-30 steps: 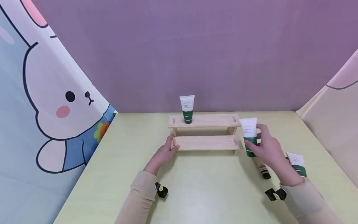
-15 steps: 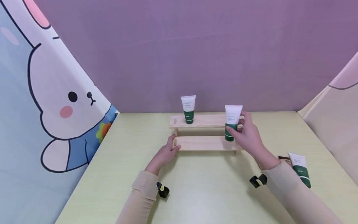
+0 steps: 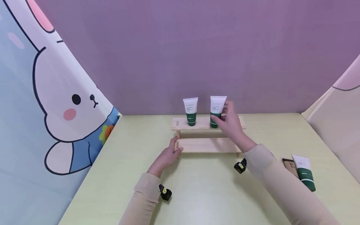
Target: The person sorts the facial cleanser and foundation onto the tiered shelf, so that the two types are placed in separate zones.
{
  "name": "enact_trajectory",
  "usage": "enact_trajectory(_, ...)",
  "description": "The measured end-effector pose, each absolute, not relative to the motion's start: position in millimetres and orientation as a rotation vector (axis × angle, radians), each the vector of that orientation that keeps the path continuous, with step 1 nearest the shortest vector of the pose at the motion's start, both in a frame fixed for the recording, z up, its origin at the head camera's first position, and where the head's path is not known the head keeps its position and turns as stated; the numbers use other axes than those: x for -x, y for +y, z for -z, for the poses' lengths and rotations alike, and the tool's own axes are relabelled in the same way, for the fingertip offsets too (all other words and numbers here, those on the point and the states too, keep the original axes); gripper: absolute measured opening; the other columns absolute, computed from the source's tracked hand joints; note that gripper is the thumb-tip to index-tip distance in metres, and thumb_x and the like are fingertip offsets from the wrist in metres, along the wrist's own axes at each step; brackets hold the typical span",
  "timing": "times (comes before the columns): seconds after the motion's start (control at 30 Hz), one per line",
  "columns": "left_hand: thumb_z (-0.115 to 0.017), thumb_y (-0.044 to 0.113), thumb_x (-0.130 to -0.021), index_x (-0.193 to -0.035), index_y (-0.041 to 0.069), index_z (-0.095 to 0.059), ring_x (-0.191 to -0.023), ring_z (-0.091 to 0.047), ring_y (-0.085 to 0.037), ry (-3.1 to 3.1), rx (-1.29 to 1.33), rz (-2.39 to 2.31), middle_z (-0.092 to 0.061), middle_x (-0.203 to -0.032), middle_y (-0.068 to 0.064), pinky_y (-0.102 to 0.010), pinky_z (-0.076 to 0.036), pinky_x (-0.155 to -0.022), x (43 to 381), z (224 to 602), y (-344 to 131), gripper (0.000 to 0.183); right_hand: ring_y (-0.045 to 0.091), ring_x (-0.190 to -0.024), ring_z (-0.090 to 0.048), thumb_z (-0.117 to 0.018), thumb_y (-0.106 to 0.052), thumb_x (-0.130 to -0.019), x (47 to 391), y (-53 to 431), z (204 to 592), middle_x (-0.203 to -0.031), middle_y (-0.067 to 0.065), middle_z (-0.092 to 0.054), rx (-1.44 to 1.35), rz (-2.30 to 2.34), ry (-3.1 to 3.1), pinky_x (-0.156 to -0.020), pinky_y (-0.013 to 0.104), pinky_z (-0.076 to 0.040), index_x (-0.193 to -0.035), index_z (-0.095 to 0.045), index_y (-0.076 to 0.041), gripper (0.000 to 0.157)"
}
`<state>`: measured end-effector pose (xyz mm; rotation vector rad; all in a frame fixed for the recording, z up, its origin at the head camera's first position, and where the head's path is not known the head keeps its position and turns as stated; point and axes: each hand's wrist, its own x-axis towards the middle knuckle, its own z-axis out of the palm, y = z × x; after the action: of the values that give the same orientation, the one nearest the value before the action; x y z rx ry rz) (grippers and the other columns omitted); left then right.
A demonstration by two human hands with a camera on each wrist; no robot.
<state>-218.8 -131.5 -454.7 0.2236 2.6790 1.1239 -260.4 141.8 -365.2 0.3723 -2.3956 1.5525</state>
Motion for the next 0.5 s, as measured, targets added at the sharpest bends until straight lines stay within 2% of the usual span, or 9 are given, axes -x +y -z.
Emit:
enact_trajectory(0.07, -0.044, 0.040, -0.103, -0.155, 0.016, -0.014, -0.105, -0.061, -0.036, 2.679, -0.230, -1.119, -0.057, -0.129, -0.029, -0.053, -0.047, -0.089, 218.6, 455.5, -131.5, 0.065, 0.034, -0.105, -0.059, -0.067, -0.011, -0.093, 265.5, 135.2, 369.7, -0.119, 0.021, -0.055, -0.373, -1.542, -2.382, -0.086, 0.045, -0.053, -0.138, -0.026, -0.008, 0.061)
enact_trajectory(0.13, -0.044, 0.040, -0.103, -0.155, 0.017, -0.012, -0.090, -0.064, -0.034, 2.656, -0.229, -1.133, -0.061, -0.121, -0.028, -0.051, -0.050, -0.082, 218.2, 456.6, -131.3, 0.066, 0.034, -0.106, -0.060, -0.065, -0.013, -0.094, 269.4, 130.9, 376.0, -0.121, 0.021, -0.055, -0.379, -1.509, -2.397, -0.088, 0.045, -0.052, -0.140, -0.026, -0.009, 0.060)
enact_trajectory(0.27, -0.044, 0.040, -0.103, -0.156, 0.018, -0.010, -0.065, -0.061, -0.026, 2.616, -0.224, -1.159, -0.063, -0.116, -0.027, -0.042, -0.050, -0.066, 218.6, 456.9, -130.1, 0.066, 0.035, -0.108, -0.060, -0.065, -0.017, -0.095, 273.7, 127.6, 384.1, -0.123, 0.020, -0.054, -0.365, -1.460, -2.430, -0.090, 0.046, -0.051, -0.142, -0.027, -0.011, 0.061)
enact_trajectory(0.33, -0.044, 0.040, -0.104, -0.156, 0.019, -0.009, -0.062, -0.060, -0.025, 2.616, -0.218, -1.159, -0.060, -0.120, -0.028, -0.040, -0.049, -0.064, 218.8, 456.0, -129.4, 0.066, 0.036, -0.109, -0.060, -0.065, -0.017, -0.095, 274.7, 128.2, 385.6, -0.123, 0.020, -0.054, -0.367, -1.453, -2.449, -0.091, 0.046, -0.051, -0.143, -0.028, -0.011, 0.061)
enact_trajectory(0.5, -0.043, 0.040, -0.104, -0.155, 0.019, -0.009, -0.068, -0.061, -0.024, 2.639, -0.207, -1.128, -0.061, -0.121, -0.027, -0.042, -0.050, -0.069, 218.5, 455.2, -130.5, 0.065, 0.037, -0.111, -0.061, -0.069, -0.014, -0.092, 272.1, 132.1, 387.6, -0.124, 0.020, -0.055, -0.394, -1.445, -2.503, -0.090, 0.043, -0.052, -0.143, -0.033, -0.008, 0.063)
